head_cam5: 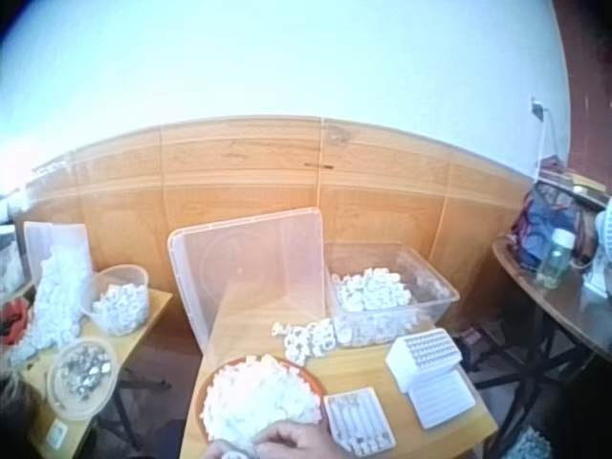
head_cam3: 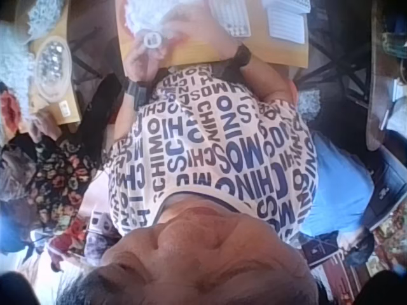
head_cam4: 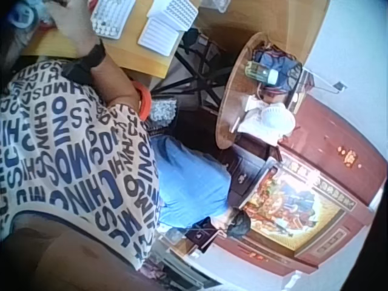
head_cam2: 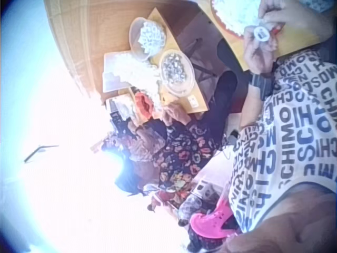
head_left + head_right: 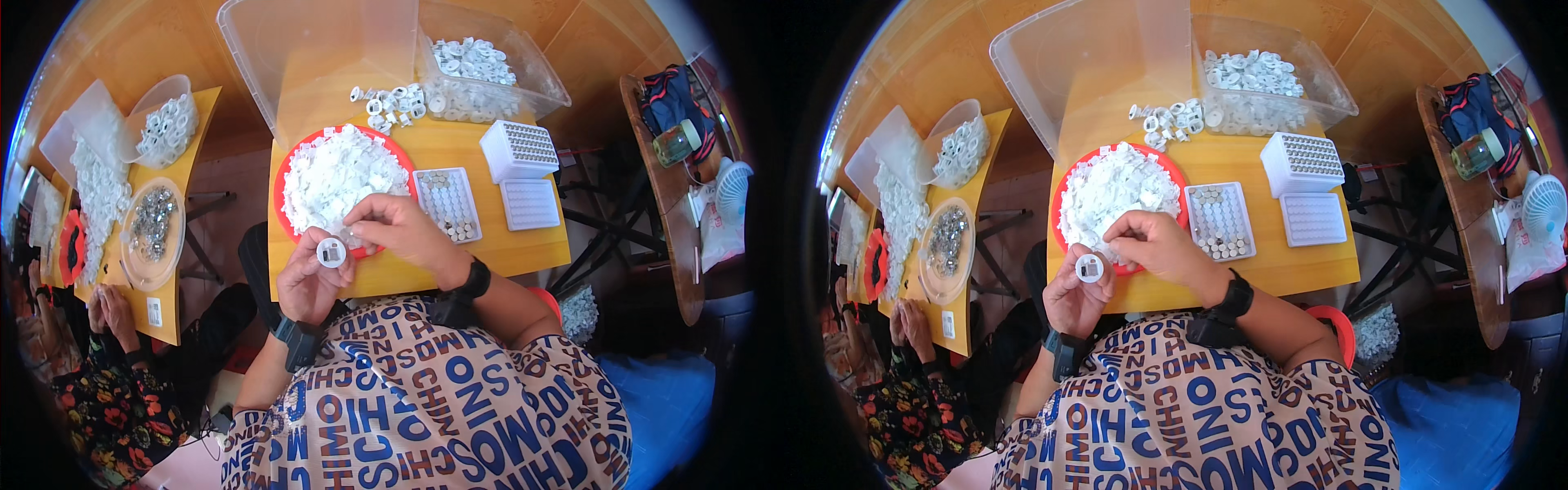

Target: The person picks up a white plastic housing from a red plate, inserts a small battery from a tray, and presses a white plastic cover onto it before placing the assembled unit back onto the red plate.

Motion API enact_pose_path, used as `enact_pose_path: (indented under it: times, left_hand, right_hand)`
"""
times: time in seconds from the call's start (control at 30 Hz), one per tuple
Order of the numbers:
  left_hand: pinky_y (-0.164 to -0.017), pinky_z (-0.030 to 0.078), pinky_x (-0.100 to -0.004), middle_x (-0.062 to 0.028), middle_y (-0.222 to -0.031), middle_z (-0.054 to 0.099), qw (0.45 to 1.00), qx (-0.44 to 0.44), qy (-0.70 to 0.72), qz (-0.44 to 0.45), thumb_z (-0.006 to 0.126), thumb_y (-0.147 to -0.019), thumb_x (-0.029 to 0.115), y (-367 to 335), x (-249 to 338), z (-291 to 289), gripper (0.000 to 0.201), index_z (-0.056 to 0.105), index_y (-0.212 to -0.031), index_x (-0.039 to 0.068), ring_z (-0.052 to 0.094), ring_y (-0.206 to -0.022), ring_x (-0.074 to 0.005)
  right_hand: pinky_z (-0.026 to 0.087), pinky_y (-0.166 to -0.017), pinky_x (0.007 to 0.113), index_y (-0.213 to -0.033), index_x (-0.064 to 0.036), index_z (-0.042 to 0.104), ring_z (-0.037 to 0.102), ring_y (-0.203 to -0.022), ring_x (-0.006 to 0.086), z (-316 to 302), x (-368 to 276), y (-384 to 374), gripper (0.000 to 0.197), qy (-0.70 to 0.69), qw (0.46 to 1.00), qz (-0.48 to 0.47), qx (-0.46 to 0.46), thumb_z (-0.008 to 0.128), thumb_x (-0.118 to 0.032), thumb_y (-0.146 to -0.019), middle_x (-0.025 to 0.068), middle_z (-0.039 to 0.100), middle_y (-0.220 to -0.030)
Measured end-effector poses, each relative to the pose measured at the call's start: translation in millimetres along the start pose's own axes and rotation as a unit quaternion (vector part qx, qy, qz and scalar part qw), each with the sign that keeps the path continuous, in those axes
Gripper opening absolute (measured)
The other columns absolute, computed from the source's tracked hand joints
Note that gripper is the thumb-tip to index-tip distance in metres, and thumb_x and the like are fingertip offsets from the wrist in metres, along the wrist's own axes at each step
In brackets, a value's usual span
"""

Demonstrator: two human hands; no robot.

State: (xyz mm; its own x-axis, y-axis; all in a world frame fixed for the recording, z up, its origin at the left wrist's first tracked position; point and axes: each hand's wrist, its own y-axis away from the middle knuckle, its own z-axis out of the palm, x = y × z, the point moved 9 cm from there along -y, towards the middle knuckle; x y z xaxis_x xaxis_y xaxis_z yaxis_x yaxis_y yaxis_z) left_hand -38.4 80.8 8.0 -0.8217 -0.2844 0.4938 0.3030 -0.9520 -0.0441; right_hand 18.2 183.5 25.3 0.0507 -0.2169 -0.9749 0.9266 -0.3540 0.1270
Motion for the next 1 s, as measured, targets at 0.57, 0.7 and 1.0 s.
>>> enact_pose_path:
  times: [0.57,0.7,1.0]
  left_hand:
    - [-0.089,0.043,-0.0350,-0.0123,-0.098,0.063,0.992,-0.052,0.116,0.011,0.058,-0.087,0.022,5,8,1,0.024,0.054,-0.103,0.004,0.059,-0.094,-0.0232]
    - [-0.087,0.044,-0.0348,-0.0123,-0.099,0.063,0.991,-0.058,0.120,0.004,0.057,-0.087,0.021,4,7,7,0.024,0.054,-0.103,0.004,0.059,-0.095,-0.0232]
    - [-0.074,0.048,-0.0309,-0.0141,-0.091,0.062,0.999,-0.002,0.019,0.026,0.057,-0.089,0.018,5,8,3,0.020,0.051,-0.102,0.004,0.060,-0.080,-0.0232]
  right_hand:
    - [0.050,-0.070,0.024,-0.103,0.0022,0.066,0.061,-0.079,0.0094,26,-23,12,0.016,0.156,0.980,-0.122,-0.001,0.062,0.000,-0.087,0.0049,0.067,-0.089]
    - [0.050,-0.070,0.023,-0.100,0.0013,0.065,0.062,-0.080,0.0091,20,-13,11,0.011,0.142,0.986,-0.083,-0.003,0.061,-0.001,-0.090,0.0035,0.066,-0.088]
    - [0.051,-0.072,0.025,-0.097,0.0012,0.063,0.061,-0.079,0.0115,20,-44,18,0.008,0.158,0.972,-0.168,0.048,0.061,0.000,-0.089,0.0055,0.065,-0.090]
